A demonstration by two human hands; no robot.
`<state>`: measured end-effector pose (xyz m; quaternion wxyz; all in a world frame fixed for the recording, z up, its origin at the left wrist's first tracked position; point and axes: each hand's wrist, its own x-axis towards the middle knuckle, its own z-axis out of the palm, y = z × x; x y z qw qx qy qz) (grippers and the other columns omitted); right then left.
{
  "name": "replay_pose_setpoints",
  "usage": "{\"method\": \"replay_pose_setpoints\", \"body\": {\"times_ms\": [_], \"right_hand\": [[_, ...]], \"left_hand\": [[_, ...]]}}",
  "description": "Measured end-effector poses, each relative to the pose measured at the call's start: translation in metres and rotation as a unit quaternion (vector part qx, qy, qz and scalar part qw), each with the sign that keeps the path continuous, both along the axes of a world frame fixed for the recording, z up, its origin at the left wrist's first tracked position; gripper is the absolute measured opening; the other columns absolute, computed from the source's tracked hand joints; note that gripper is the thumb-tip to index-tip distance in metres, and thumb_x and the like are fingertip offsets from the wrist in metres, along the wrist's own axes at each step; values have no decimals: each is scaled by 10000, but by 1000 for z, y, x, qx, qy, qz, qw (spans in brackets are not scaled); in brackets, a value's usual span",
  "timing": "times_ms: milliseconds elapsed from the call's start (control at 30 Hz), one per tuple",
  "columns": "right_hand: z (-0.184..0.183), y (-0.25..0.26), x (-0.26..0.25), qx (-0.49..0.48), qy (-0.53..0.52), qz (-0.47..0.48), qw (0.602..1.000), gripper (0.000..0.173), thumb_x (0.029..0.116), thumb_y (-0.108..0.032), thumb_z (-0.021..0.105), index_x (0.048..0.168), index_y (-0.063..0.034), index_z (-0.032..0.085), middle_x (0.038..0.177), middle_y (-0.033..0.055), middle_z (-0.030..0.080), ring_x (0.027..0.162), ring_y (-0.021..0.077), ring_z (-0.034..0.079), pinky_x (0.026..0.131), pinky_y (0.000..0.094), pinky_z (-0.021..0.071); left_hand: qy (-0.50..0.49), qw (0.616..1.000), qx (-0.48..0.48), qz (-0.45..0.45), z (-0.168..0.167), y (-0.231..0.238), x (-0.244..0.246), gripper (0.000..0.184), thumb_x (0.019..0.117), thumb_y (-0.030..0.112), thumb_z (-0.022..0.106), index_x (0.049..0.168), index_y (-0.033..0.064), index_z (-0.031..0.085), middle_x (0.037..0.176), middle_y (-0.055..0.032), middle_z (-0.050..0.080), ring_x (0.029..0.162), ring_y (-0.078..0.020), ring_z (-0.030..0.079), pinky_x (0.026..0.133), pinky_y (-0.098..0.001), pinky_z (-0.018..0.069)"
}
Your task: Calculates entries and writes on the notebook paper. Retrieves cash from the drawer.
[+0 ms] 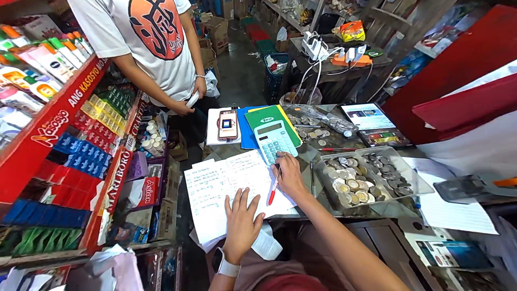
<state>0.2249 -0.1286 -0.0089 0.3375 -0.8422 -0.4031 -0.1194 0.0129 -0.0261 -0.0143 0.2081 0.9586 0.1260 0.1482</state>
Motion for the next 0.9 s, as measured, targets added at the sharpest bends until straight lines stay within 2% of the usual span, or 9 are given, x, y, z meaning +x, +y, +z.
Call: {"method": "replay_pose_setpoints", "body": {"times_ms": [100,167,233,300,400,467,567,667,900], "right_hand": [[1,7,3,-23,-25,29,999,312,1028,-257,532,1053,8,695,1339,239,645,1305,473,560,1077,616,429],[2,12,5,-58,-27,53,997,351,1053,-324,507,1079,-32,701,1375,198,634,1333,445,539,1098,626,389],[6,14,7,-72,-23,52,996,373,1059,-352,492,1088,-48,707,1353,180,650,1331,437,538,1110,639,358],[9,13,12,-57,-24,27,998,364,1053,-340,503,1083,-43,712,1308,179,674,1309,446,551,1099,647,362],[10,7,20,-66,-1,5,998,370,1056,-346,497,1106,-42,701,1314,170,674,1330,439,536,1112,650,334],[13,5,25,-32,18,-30,999,369,1043,-319,526,1110,-2,702,1273,203,680,1306,463,545,1105,656,351],[19,1,35,-47,61,-91,993,387,1047,-311,535,1176,24,678,1368,244,616,1355,473,495,1136,644,322],[22,0,41,-95,75,-95,988,407,1061,-347,507,1184,2,677,1389,218,612,1371,441,490,1151,637,281],[21,-3,43,-110,73,-81,988,412,1063,-359,499,1168,-3,680,1385,205,622,1385,425,483,1154,637,263]], "left_hand": [[0,1000,1,2,-1,0,1,460,999,440,534,1389,228,653,1531,-141,517,1452,-437,411,1132,-775,174],[5,1000,1,3,-1,0,1,462,1001,444,530,1392,231,650,1536,-136,512,1458,-433,404,1135,-773,164],[10,1000,0,2,0,0,1,463,997,442,536,1392,229,652,1540,-137,508,1461,-434,398,1137,-772,161],[6,1000,2,2,0,0,1,463,999,446,531,1390,230,652,1539,-132,510,1460,-429,401,1139,-768,163],[3,1000,5,2,-2,0,2,466,1002,454,519,1392,235,651,1540,-131,509,1459,-430,403,1138,-770,164],[2,1000,7,1,-1,1,2,471,1000,455,514,1390,230,653,1537,-137,512,1456,-436,405,1137,-769,163],[0,1000,11,0,-1,1,1,476,1002,464,501,1386,229,655,1534,-137,515,1452,-436,412,1135,-771,167],[-1,1000,7,1,-1,2,1,474,1004,459,502,1388,227,654,1538,-136,511,1454,-436,408,1139,-766,164],[2,1000,9,3,-1,1,2,468,998,455,520,1383,228,658,1533,-137,516,1452,-438,410,1139,-766,167]]}}
